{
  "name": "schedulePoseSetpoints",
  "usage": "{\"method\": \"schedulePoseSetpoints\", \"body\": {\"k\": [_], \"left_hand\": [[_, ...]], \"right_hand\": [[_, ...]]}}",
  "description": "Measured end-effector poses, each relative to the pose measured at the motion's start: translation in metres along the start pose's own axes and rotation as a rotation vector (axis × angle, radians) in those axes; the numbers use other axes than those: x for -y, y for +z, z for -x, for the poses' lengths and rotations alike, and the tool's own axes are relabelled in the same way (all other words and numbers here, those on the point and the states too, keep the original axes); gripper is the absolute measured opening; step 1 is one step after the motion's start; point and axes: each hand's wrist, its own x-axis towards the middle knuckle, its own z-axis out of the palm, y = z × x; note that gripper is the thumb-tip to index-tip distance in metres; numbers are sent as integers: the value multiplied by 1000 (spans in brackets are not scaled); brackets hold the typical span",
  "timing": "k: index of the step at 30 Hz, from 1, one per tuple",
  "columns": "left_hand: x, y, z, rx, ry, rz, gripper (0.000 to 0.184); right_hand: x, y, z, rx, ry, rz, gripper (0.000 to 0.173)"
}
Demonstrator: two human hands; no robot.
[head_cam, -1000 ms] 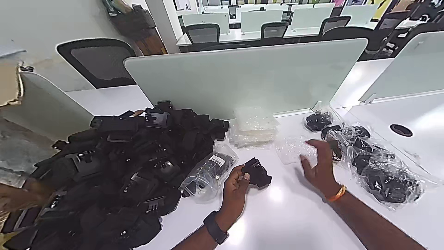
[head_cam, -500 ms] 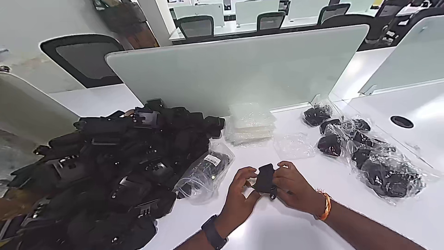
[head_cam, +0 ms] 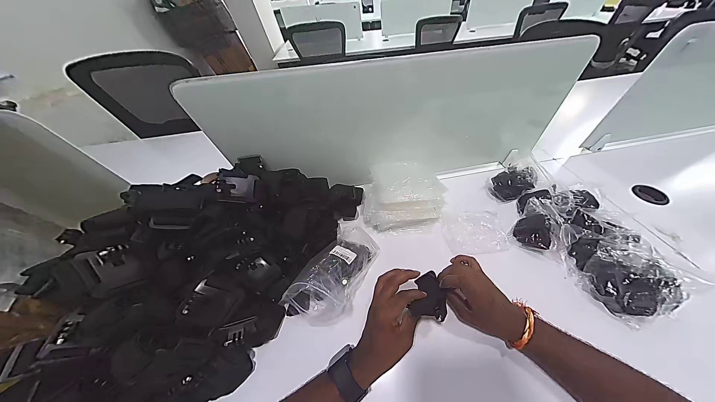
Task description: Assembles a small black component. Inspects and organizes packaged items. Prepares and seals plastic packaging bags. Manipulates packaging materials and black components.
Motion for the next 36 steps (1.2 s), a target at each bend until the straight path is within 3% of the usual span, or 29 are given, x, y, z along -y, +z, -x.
{"method": "schedulePoseSetpoints", "body": {"k": [10, 15, 19, 23, 30, 36], "left_hand": [[-1, -1, 4, 152, 42, 122, 25], [-1, -2, 6, 236, 7, 114, 34], [-3, -2, 5, 212, -106, 167, 28], [-2, -2, 3, 121, -97, 231, 25], [-7, -1, -1, 202, -272, 624, 38], [-9, -4, -5, 87, -302, 390, 51]], "right_hand": [[-17, -5, 2, -51, -37, 158, 19], [-8, -5, 2, -33, -183, 91, 15], [-5, -6, 2, -58, -272, 44, 13], [-4, -6, 4, -84, -247, 1, 11], [-12, -2, 2, -136, -254, 30, 9], [-5, 6, 1, -44, -16, -58, 15]]}}
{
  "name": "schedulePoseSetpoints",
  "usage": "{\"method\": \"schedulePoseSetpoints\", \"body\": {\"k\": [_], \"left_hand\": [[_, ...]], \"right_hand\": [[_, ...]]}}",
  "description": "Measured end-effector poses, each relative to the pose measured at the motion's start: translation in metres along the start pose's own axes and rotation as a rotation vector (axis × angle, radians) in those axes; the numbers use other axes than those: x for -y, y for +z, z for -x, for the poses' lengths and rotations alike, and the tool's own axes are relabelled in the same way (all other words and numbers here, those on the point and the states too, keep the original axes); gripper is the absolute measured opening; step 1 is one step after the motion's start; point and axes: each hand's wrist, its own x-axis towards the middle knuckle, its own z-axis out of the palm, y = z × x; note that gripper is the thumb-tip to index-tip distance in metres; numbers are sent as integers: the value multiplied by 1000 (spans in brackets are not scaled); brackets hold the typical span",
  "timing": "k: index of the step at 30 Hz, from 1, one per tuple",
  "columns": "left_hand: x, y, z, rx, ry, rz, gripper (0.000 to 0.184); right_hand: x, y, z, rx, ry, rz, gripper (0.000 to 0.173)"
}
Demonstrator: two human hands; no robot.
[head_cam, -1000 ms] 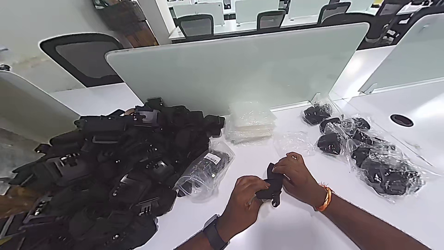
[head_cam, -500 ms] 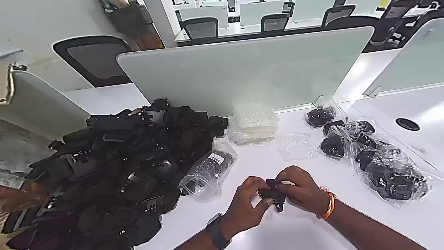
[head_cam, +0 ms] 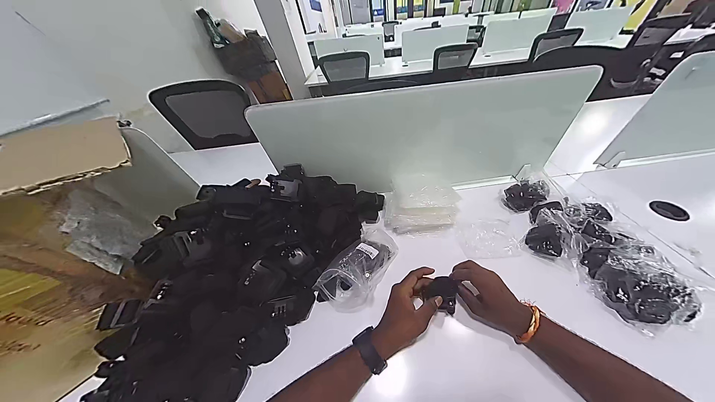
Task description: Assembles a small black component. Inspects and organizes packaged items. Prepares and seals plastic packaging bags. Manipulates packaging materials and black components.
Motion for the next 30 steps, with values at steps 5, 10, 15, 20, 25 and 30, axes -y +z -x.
{"method": "schedulePoseSetpoints", "body": {"k": [5, 10, 15, 20, 25, 30], "left_hand": [[2, 0, 3, -88, 62, -193, 48], [6, 1, 4, -106, 190, -306, 20], [9, 0, 1, -125, 167, -275, 13], [8, 2, 2, -133, 117, -192, 15], [5, 2, 2, -115, 43, -16, 19], [3, 5, 2, -221, 76, -128, 37]], "right_hand": [[10, -5, -3, 84, 65, -284, 50], [17, -3, -2, 237, 180, -212, 55], [15, -3, -1, 248, 122, -147, 50], [21, -5, -3, 239, 137, -139, 50], [16, -1, -4, 140, 102, -353, 43], [15, -11, -16, 18, 139, -286, 45]]}}
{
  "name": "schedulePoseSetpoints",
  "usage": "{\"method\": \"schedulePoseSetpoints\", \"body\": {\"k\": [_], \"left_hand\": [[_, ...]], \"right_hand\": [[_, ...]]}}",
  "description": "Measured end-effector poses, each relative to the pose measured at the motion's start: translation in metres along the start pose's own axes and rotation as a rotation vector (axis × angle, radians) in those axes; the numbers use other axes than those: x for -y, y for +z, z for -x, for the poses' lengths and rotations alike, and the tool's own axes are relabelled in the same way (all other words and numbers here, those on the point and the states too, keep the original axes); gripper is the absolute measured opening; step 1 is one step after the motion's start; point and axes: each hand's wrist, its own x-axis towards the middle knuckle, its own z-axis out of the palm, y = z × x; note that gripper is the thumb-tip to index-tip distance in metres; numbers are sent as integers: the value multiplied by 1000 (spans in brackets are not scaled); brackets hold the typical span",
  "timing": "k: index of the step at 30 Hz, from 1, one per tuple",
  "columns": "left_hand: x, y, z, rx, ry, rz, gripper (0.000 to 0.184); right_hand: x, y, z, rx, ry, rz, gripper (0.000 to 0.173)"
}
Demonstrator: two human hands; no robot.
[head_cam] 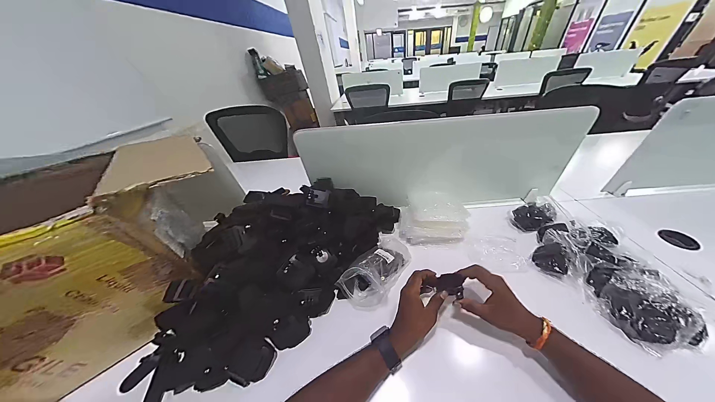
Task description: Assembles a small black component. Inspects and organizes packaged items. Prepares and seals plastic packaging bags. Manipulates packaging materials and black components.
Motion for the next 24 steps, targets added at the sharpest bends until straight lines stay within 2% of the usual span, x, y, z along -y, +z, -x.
{"method": "schedulePoseSetpoints", "body": {"k": [2, 6, 9, 12, 15, 18, 20, 24], "left_hand": [[1, -1, -1, -4, -73, -83, 44], [-2, -3, -3, 125, -159, -161, 37], [-4, -3, -1, 271, -106, -229, 26], [-4, -5, -1, 348, -92, -241, 25], [-2, -6, -7, 332, -157, -173, 25], [-7, -5, -14, 349, -274, -197, 25], [-9, -6, -15, 348, -273, -204, 22], [-2, -5, -7, 252, -174, -196, 27]], "right_hand": [[5, -11, -16, -68, -15, 85, 46], [17, -14, -74, -112, -85, 218, 53], [27, 7, -134, -81, -166, 300, 58], [28, 42, -201, -33, -238, 369, 57], [28, 80, -264, -82, -242, 430, 57], [29, 112, -319, -244, -132, 442, 65], [22, 133, -348, -338, -111, 428, 66], [16, 167, -374, -267, -69, 419, 57]]}}
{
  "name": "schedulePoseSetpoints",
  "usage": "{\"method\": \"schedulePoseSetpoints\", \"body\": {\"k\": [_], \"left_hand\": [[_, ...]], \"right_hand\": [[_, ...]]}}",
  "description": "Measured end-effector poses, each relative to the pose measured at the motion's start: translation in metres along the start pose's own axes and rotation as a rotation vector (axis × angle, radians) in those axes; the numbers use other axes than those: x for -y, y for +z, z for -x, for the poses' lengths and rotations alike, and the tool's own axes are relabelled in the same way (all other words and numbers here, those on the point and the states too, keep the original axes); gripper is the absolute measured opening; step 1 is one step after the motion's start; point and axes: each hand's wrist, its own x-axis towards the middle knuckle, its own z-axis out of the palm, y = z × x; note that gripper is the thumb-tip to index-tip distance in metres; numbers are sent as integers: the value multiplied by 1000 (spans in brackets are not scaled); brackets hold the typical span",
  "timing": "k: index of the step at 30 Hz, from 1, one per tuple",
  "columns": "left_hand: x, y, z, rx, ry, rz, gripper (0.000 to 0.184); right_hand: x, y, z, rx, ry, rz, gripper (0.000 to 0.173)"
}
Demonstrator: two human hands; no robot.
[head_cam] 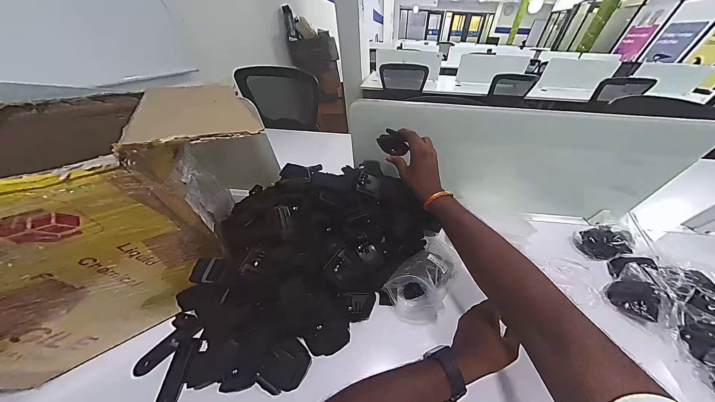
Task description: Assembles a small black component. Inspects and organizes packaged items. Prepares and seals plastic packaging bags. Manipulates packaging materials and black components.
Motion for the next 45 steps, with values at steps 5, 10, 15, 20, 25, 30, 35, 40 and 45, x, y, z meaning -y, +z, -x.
{"method": "schedulePoseSetpoints", "body": {"k": [5, 10, 15, 20, 25, 30, 35, 40, 45], "left_hand": [[6, 1, 8, -103, 195, 6, 38], [1, -1, 12, -78, 226, -105, 38], [0, 0, 11, -66, 199, -156, 39], [-4, -5, 14, -34, 154, -94, 37], [-10, -10, 15, -2, 127, -92, 38], [3, -1, 0, -43, 62, 42, 33], [1, -6, -8, 72, -109, 112, 25], [3, -2, -8, 10, -81, 102, 25], [-1, 3, -6, -26, -114, 92, 21]], "right_hand": [[0, 23, 3, 154, -4, 104, 47], [-1, 32, 9, 282, -27, 119, 38], [-3, 38, 7, 340, -91, 89, 35], [3, 34, 5, 463, 44, 223, 24], [-8, 39, 6, 567, 89, 177, 25], [-6, 11, 4, 664, 122, 64, 49], [-9, -99, 32, 370, 22, 150, 33], [-56, -235, 141, 172, 88, 239, 30], [-129, -289, 261, 273, 388, 357, 42]]}}
